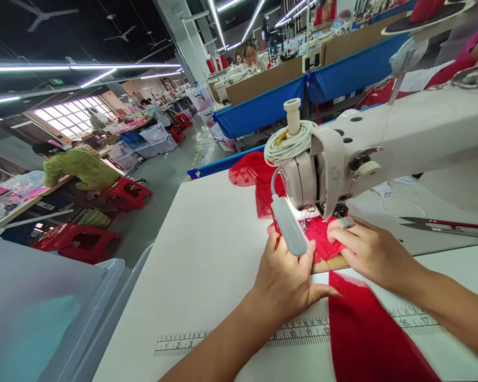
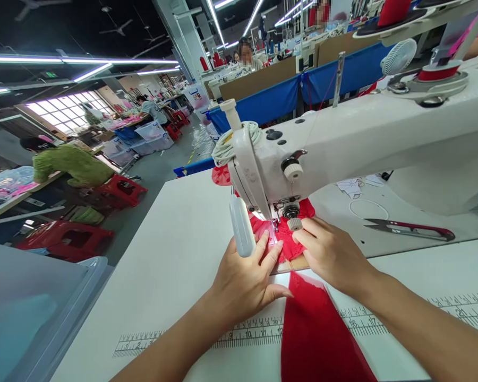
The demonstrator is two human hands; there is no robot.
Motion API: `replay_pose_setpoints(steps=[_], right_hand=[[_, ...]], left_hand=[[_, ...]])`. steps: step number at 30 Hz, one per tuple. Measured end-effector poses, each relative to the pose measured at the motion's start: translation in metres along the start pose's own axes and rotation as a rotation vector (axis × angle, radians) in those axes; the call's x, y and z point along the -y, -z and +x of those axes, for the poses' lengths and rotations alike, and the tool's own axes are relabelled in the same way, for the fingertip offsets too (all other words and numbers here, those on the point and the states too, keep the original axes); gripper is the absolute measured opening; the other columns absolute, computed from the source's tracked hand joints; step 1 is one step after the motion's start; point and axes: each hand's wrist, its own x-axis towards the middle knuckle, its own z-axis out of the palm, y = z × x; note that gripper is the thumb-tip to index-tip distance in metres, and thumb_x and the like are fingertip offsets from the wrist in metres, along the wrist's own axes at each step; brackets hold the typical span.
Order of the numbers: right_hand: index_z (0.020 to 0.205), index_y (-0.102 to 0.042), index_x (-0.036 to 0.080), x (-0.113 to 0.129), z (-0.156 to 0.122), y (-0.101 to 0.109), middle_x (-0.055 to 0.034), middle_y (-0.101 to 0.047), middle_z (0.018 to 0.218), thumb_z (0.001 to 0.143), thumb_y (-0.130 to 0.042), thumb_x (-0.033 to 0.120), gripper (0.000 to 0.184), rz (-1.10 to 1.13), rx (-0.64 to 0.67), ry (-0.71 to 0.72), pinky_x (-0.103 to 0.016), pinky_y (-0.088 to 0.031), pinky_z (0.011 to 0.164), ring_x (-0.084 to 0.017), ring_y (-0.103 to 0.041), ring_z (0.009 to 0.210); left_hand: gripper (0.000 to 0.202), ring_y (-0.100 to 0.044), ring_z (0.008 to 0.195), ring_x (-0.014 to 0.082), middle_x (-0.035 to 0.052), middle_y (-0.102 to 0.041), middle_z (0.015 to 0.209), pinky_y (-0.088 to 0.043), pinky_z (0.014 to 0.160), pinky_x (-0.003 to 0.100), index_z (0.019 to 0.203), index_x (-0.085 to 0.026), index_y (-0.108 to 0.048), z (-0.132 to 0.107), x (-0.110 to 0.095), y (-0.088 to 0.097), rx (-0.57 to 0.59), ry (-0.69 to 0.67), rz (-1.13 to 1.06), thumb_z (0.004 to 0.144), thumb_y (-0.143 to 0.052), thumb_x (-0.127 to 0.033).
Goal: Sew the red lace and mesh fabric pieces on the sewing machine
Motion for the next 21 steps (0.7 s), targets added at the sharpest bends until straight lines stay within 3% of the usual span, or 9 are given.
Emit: replay_pose_setpoints(steps=[6,8,11,14,16,18,21], right_hand=[[0.086,-0.064,0.017,-0.001,-0.001,-0.003,-0.0056,-0.060,0.076,0.079,-0.039,0.003,0.029,0.003,0.012,0.000,-0.028,-0.045,0.057,-0.019,-0.058,0.070],[0.089,-0.064,0.017,-0.001,-0.002,-0.004,-0.0081,-0.064,0.086,0.083,-0.041,0.007,0.026,-0.022,0.003,-0.017,-0.028,-0.047,0.059,-0.020,-0.061,0.077],[0.095,-0.065,0.016,-0.001,-0.005,-0.002,-0.0108,-0.067,0.098,0.087,-0.044,0.015,0.022,-0.099,-0.006,-0.046,-0.029,-0.045,0.054,-0.020,-0.064,0.076],[0.100,-0.065,0.017,0.001,-0.006,0.002,-0.0100,-0.070,0.102,0.092,-0.044,0.021,0.023,-0.146,0.011,-0.039,-0.029,-0.039,0.046,-0.016,-0.062,0.060],[0.105,-0.065,0.018,0.004,-0.006,0.005,-0.0078,-0.072,0.104,0.095,-0.044,0.023,0.024,-0.114,0.037,0.016,-0.028,-0.039,0.046,-0.015,-0.063,0.059],[0.110,-0.065,0.018,0.006,-0.004,0.006,-0.0065,-0.073,0.106,0.096,-0.045,0.022,0.025,-0.057,0.065,0.079,-0.028,-0.041,0.048,-0.015,-0.066,0.064],[0.104,-0.067,0.018,0.008,0.000,0.003,-0.0050,-0.075,0.098,0.098,-0.044,0.020,0.024,-0.003,0.065,0.087,-0.027,-0.040,0.048,-0.014,-0.065,0.061]], left_hand=[[0.057,-0.058,0.106,0.0328,0.0164,-0.064,0.118,-0.037,0.097,0.050,0.125,-0.009,-0.060,0.003,0.000,0.003,-0.045,0.025,0.009,0.098,-0.041,-0.055],[0.041,-0.060,0.100,0.0295,0.0140,-0.066,0.108,-0.042,0.089,0.044,0.118,-0.011,-0.063,0.007,-0.001,0.002,-0.072,0.039,-0.006,0.096,-0.047,-0.042],[0.020,-0.059,0.077,0.0220,0.0066,-0.061,0.079,-0.043,0.068,0.034,0.090,-0.016,-0.067,0.014,-0.003,-0.005,-0.141,0.106,-0.047,0.091,-0.052,-0.028],[0.024,-0.048,0.060,0.0152,0.0005,-0.050,0.063,-0.035,0.055,0.028,0.066,-0.019,-0.057,0.018,-0.003,-0.011,-0.190,0.122,-0.083,0.089,-0.050,-0.018],[0.026,-0.044,0.057,0.0138,-0.0006,-0.048,0.061,-0.031,0.050,0.027,0.066,-0.019,-0.055,0.017,-0.002,-0.013,-0.189,0.095,-0.116,0.089,-0.045,-0.010],[0.025,-0.049,0.062,0.0142,0.0012,-0.055,0.069,-0.036,0.051,0.026,0.075,-0.018,-0.057,0.016,0.000,-0.013,-0.176,0.089,-0.231,0.089,-0.041,-0.005],[0.023,-0.060,0.083,0.0161,0.0066,-0.065,0.096,-0.051,0.066,0.027,0.091,-0.017,-0.058,0.017,0.004,-0.013,-0.179,0.113,-0.447,0.093,-0.037,-0.008]])
